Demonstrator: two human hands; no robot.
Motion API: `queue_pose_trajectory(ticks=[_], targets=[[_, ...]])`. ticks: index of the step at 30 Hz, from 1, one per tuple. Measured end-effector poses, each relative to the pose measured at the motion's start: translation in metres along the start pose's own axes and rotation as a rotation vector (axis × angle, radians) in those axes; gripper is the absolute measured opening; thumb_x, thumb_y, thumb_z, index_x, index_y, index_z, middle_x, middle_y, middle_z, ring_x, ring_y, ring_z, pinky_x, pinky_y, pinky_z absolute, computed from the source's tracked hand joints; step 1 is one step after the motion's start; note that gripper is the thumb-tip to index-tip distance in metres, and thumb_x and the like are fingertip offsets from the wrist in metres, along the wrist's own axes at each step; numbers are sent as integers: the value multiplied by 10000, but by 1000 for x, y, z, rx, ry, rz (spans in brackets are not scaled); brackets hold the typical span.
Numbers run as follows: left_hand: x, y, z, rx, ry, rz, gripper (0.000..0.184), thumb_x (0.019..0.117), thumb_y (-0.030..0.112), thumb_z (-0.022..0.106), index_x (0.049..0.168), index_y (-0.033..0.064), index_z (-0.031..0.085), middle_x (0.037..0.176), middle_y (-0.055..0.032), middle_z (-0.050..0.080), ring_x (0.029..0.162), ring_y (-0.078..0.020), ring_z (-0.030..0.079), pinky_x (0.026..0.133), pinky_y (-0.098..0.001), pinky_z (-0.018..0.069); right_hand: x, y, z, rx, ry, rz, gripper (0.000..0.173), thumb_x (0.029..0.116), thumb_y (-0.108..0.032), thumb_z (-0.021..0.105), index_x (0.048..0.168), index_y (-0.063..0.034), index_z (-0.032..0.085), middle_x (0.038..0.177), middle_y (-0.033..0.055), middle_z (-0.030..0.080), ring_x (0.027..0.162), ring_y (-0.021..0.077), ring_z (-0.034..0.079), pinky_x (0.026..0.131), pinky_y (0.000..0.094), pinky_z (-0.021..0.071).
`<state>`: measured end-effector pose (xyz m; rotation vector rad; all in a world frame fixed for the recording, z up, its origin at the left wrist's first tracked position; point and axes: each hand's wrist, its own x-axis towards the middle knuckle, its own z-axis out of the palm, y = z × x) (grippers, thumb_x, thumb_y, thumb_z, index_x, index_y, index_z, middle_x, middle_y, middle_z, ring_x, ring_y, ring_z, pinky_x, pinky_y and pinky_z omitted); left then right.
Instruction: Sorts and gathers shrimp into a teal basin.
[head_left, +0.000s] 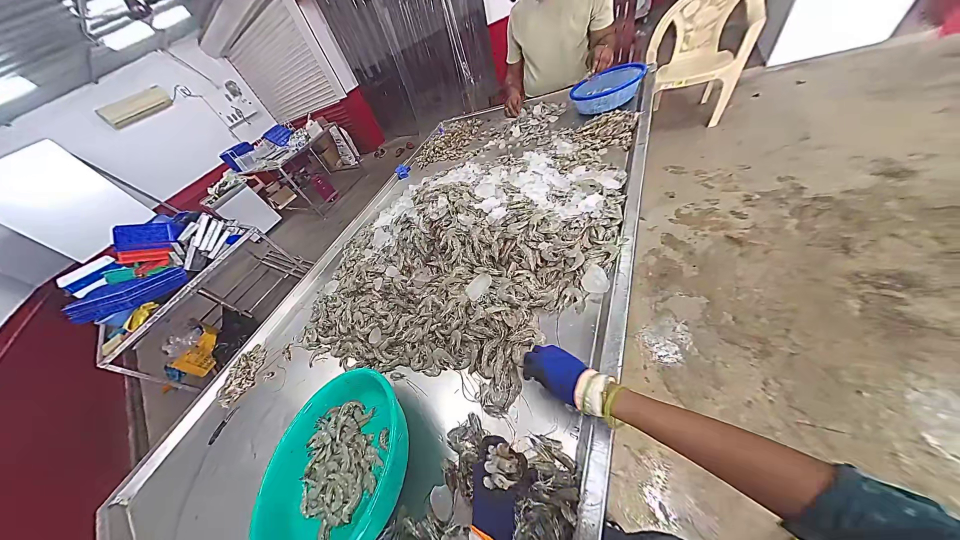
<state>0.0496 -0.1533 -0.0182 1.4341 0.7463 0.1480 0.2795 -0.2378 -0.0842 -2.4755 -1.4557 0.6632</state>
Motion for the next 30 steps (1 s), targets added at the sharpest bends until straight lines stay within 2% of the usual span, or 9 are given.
queue_pose_trajectory(ticks=[3, 5, 9, 12, 17, 20, 25, 28, 30], targets=[[-3, -1, -4, -52, 16, 67, 445, 799, -223, 623, 1226, -203, 501, 1040, -210, 647, 831, -92, 644, 752, -226, 575, 40, 7, 29, 26, 94, -151, 340, 943, 69, 586, 1249, -22, 706, 1359, 228, 635, 1316, 449, 551, 1130, 609, 395], [-3, 5, 0, -29, 169, -37, 391, 777, -251, 608, 1153, -148, 584, 921, -141, 671, 725, -94, 639, 707, -251, 579, 38, 5, 46, -40, 112, -120, 343, 944, 46, 598, 1259, -50, 694, 1327, 236, 636, 1277, 454, 569, 1107, 617, 409], [27, -75, -28, 262, 124, 344, 358, 838, -34, 673, 1190, -98, 681, 1162, -168, 733, 1088, -175, 702, 1025, -339, 544, -13, -35, 53, -103, -14, 92, 365, 953, 73, 567, 1279, -58, 669, 1226, 262, 654, 1204, 491, 582, 1062, 649, 415], [21, -67, -8, 518, 166, 294, 517, 836, -93, 635, 1347, -20, 642, 1331, -180, 673, 1233, -295, 649, 1118, -458, 461, -41, -82, 42, -34, -65, 82, 341, 1007, 30, 537, 1329, -24, 635, 1223, 275, 665, 1207, 489, 598, 1018, 629, 451], [15, -50, 11, 626, 253, 154, 459, 863, -73, 647, 1316, -4, 655, 1201, -212, 713, 1148, -338, 679, 1057, -512, 496, -55, -113, 39, 1, -103, 113, 360, 936, 70, 588, 1293, 39, 622, 1277, 267, 626, 1231, 471, 574, 1008, 592, 475], [12, -39, 9, 738, 123, -88, 548, 866, 5, 717, 1390, -38, 565, 1310, -272, 633, 1259, -381, 600, 1108, -525, 448, -58, -105, 50, -73, -52, 43, 326, 864, -24, 706, 1187, 10, 680, 1218, 229, 651, 1188, 435, 588, 1027, 603, 423], [9, -36, 3, 684, 35, -122, 460, 906, 6, 665, 1350, -77, 580, 1278, -271, 643, 1223, -352, 615, 1087, -487, 465, -51, -77, 45, -98, 27, 41, 139, 917, -49, 653, 1027, -2, 724, 1070, 210, 710, 1114, 428, 634, 982, 616, 447], [-4, -35, -9, 473, 109, -61, 374, 894, -72, 642, 1255, -147, 580, 1154, -272, 657, 1072, -280, 644, 983, -414, 515, -32, -41, 26, -95, -118, 109, 221, 970, -116, 622, 1135, -6, 720, 1272, 258, 641, 1269, 485, 543, 1027, 668, 419], [-12, -14, -10, 304, 94, -141, 465, 850, -157, 669, 1291, -151, 522, 1168, -233, 642, 1026, -182, 638, 930, -321, 535, -13, -35, 19, -65, -66, 26, 230, 996, -107, 602, 1157, -9, 734, 1314, 256, 629, 1285, 484, 535, 1074, 657, 395]])
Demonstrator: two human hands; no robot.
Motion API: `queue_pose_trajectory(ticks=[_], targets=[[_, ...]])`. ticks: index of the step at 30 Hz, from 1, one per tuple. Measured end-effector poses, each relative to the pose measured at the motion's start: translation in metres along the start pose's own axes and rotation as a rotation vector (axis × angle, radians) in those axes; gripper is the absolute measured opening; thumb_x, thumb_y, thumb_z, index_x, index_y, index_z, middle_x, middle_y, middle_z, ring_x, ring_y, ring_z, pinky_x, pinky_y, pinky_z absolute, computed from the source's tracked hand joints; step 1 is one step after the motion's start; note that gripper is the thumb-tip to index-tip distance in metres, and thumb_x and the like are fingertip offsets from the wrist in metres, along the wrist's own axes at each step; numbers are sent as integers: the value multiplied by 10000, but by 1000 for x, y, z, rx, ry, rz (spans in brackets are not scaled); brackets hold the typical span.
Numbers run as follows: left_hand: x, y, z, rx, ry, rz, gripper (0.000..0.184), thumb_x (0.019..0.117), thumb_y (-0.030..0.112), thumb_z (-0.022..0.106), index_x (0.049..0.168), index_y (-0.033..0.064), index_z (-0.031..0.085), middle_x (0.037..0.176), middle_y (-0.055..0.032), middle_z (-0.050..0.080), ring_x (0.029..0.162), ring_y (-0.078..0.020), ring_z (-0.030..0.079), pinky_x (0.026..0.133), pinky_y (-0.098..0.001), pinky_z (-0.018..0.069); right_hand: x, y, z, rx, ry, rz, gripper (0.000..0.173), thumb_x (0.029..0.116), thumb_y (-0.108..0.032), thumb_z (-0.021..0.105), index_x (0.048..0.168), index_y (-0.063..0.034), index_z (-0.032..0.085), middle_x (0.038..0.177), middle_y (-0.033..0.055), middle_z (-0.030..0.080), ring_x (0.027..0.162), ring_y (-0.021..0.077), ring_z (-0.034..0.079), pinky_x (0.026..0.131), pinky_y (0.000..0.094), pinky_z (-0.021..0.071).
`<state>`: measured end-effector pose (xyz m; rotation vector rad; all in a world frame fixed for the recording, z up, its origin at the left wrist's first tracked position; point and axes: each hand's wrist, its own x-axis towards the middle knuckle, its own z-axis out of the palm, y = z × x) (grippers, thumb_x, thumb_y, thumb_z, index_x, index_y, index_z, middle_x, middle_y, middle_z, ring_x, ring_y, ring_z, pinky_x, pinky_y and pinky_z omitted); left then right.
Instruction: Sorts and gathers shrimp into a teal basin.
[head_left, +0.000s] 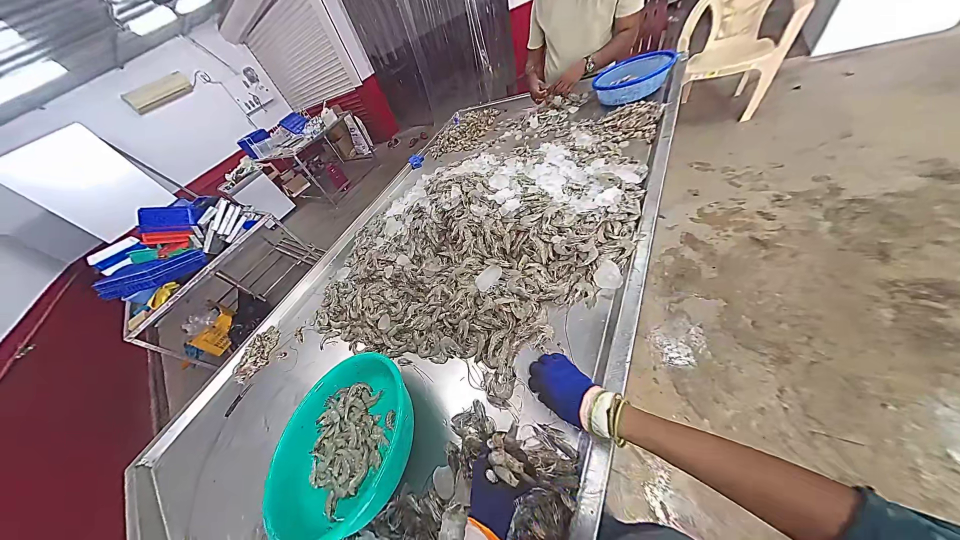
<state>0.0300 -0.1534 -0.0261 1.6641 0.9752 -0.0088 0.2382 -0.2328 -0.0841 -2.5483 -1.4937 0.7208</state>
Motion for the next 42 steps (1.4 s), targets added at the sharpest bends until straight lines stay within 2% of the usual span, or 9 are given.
queue_pose_trajectory(ticks=[3, 10, 16, 21, 26, 31, 34, 37, 42], targets=[[3, 5, -1, -196, -60, 65, 501, 875, -180, 624, 1341, -189, 440, 1214, -292, 607, 1014, -201, 659, 874, -307, 571, 37, -11, 6, -8, 70, -141, 308, 990, 36, 529, 1246, -18, 690, 1340, 238, 628, 1288, 454, 559, 1091, 609, 417], [47, -55, 4, -40, 137, 533, 309, 842, -56, 636, 1144, -64, 706, 1101, -148, 748, 1043, -173, 711, 1007, -359, 544, 5, -49, 41, 16, -111, 202, 341, 934, 38, 610, 1275, 46, 608, 1284, 305, 605, 1237, 517, 561, 1013, 637, 471], [40, -38, 15, 119, 230, 367, 445, 803, -108, 655, 1239, -18, 662, 1126, -184, 721, 1048, -268, 695, 979, -462, 539, -35, -87, 13, 51, -80, 84, 360, 955, -18, 605, 1313, 9, 621, 1323, 245, 611, 1233, 450, 586, 1003, 602, 471], [28, -11, 11, 392, 68, 85, 510, 886, -14, 682, 1384, -27, 573, 1318, -258, 628, 1261, -352, 596, 1104, -487, 452, -37, -80, 19, 39, -34, 41, 345, 937, -21, 628, 1279, 28, 636, 1295, 238, 624, 1239, 443, 570, 1065, 584, 428], [22, -17, 3, 259, 10, 39, 467, 921, -26, 648, 1365, -113, 528, 1339, -297, 582, 1257, -343, 573, 1096, -449, 447, -34, -31, 12, -34, 143, 69, 145, 896, 10, 641, 1014, 20, 725, 1071, 235, 706, 1106, 447, 642, 999, 616, 461], [28, -41, -7, -98, -16, 123, 640, 787, -141, 688, 1388, -100, 473, 1215, -222, 637, 1042, -200, 660, 898, -342, 570, -39, -9, 36, 203, -42, 418, 465, 972, -207, 650, 1351, 51, 573, 1347, 318, 584, 1260, 501, 570, 1019, 642, 475], [1, 8, -9, -348, -38, 50, 594, 801, -261, 616, 1362, -120, 477, 1146, -226, 642, 894, -173, 668, 778, -316, 591, -45, -25, 30, 300, -183, 201, 443, 1040, -175, 553, 1477, -107, 522, 1348, 267, 614, 1187, 481, 636, 951, 681, 511], [-16, 33, -17, -299, -2, -9, 499, 845, -244, 579, 1323, -146, 473, 1111, -221, 631, 853, -141, 657, 750, -268, 582, -13, 13, -5, 171, -47, -80, 300, 961, 27, 593, 1217, -55, 727, 1282, 230, 666, 1193, 457, 622, 995, 653, 485], [33, -46, -9, -103, -17, 260, 407, 892, -36, 637, 1270, -157, 545, 1111, -191, 672, 980, -112, 653, 906, -269, 556, 37, 119, -2, -66, 189, -294, 346, 921, -54, 722, 1264, -16, 698, 1348, 249, 631, 1317, 462, 551, 1148, 608, 389]])
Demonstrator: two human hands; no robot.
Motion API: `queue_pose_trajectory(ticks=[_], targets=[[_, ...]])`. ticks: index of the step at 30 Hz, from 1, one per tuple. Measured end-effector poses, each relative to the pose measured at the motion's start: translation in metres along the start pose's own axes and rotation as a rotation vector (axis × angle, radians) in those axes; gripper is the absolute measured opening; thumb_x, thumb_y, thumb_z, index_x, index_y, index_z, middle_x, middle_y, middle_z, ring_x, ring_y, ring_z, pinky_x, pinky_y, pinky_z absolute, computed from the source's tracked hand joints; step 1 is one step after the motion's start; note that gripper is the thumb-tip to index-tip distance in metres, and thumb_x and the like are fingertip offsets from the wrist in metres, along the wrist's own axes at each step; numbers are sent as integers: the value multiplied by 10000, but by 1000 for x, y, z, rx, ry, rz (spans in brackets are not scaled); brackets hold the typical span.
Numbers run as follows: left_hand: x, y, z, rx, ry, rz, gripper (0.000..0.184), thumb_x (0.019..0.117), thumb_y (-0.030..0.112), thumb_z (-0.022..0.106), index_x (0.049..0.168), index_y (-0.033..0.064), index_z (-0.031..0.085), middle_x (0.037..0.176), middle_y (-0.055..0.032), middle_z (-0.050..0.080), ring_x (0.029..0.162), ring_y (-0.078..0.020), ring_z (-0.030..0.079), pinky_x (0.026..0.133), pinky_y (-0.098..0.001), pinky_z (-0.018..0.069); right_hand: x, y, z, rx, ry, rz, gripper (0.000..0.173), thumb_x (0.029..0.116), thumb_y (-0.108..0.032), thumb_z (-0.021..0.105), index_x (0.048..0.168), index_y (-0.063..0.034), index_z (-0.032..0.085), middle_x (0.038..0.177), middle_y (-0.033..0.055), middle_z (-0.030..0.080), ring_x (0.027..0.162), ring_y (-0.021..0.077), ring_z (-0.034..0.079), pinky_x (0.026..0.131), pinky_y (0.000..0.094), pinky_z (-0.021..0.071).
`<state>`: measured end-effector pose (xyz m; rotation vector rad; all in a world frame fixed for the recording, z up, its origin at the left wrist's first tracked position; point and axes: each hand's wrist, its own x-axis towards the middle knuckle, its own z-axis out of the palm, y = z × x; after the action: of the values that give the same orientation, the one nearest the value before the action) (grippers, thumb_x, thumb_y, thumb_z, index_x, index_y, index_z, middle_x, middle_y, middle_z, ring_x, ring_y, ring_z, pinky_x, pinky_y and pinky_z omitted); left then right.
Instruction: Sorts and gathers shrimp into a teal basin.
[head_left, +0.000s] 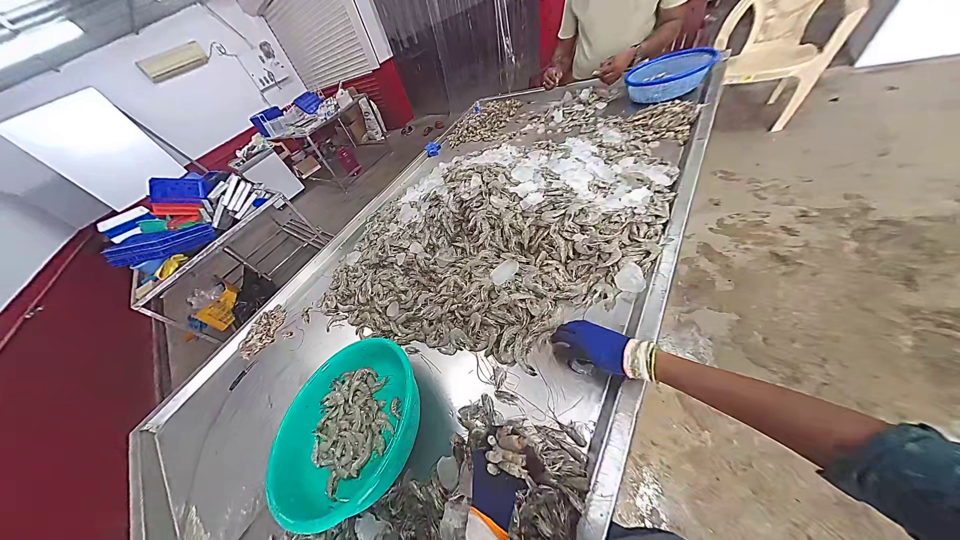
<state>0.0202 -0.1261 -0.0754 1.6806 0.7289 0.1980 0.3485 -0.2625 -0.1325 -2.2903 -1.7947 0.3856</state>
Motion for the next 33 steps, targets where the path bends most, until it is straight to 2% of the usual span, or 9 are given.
queue_pose_trajectory(ticks=[2, 4, 7, 11, 16, 22, 27, 30, 33], targets=[[4, -6, 4, -16, 20, -22, 433, 893, -24, 679, 1294, -129, 555, 1179, -206, 680, 1068, -157, 670, 963, -302, 562, -13, 0, 5, -158, 2, 83, 262, 892, -93, 756, 1152, -60, 748, 1311, 228, 645, 1345, 477, 510, 1165, 667, 326], [4, 3, 10, 77, 46, -91, 531, 889, -13, 691, 1377, -123, 509, 1323, -245, 618, 1231, -226, 602, 1088, -353, 473, -21, -38, 8, -148, -69, 298, 231, 900, -136, 723, 1113, -47, 732, 1193, 221, 678, 1224, 453, 585, 1101, 648, 389], [11, 5, 32, 79, 163, -38, 496, 865, -58, 688, 1340, -113, 556, 1256, -247, 656, 1176, -241, 637, 1059, -368, 495, -23, -119, 1, 69, -198, 413, 260, 991, -166, 617, 1201, -26, 675, 1153, 255, 689, 1124, 474, 646, 959, 657, 488], [14, 22, 39, 126, 166, -140, 626, 817, -120, 699, 1410, -76, 504, 1337, -266, 602, 1241, -303, 596, 1078, -431, 471, -21, -182, -27, 188, -241, 343, 268, 1034, -75, 530, 1285, -29, 615, 1203, 249, 677, 1160, 456, 643, 967, 606, 502], [9, 21, 41, 159, 161, -59, 598, 797, -129, 676, 1373, -98, 516, 1258, -266, 635, 1167, -293, 630, 1032, -428, 503, -26, -185, -31, 122, -231, 284, 570, 992, -22, 571, 1539, -152, 477, 1331, 245, 628, 1211, 464, 614, 989, 614, 485], [0, 22, 36, 163, 26, 34, 510, 826, -121, 619, 1328, -100, 535, 1169, -208, 667, 1064, -175, 651, 977, -328, 526, -32, -185, -18, 54, -138, 184, 236, 939, -173, 645, 1110, -18, 694, 1119, 214, 691, 1127, 438, 628, 927, 611, 473], [-16, 29, 17, 74, 40, -77, 464, 949, -49, 580, 1379, -165, 449, 1267, -265, 603, 1116, -164, 612, 992, -283, 504, -30, -142, -21, 208, 133, 319, 222, 973, -139, 569, 1061, -3, 721, 1098, 234, 707, 1106, 466, 646, 914, 646, 493], [-30, 79, 5, -4, 70, -317, 492, 968, -109, 552, 1436, -152, 406, 1377, -285, 550, 1200, -220, 600, 1038, -314, 482, -33, -124, -7, 182, -127, 372, 301, 1020, -223, 548, 1212, -43, 693, 1259, 248, 653, 1201, 479, 599, 944, 660, 479], [-27, 83, -11, -292, 135, -267, 288, 1042, -86, 390, 1301, -115, 513, 1131, -215, 638, 966, -190, 649, 857, -315, 563, -35, -116, 11, 275, -345, 304, 299, 1046, -304, 559, 1157, -88, 734, 1196, 213, 692, 1138, 438, 648, 924, 669, 500]])
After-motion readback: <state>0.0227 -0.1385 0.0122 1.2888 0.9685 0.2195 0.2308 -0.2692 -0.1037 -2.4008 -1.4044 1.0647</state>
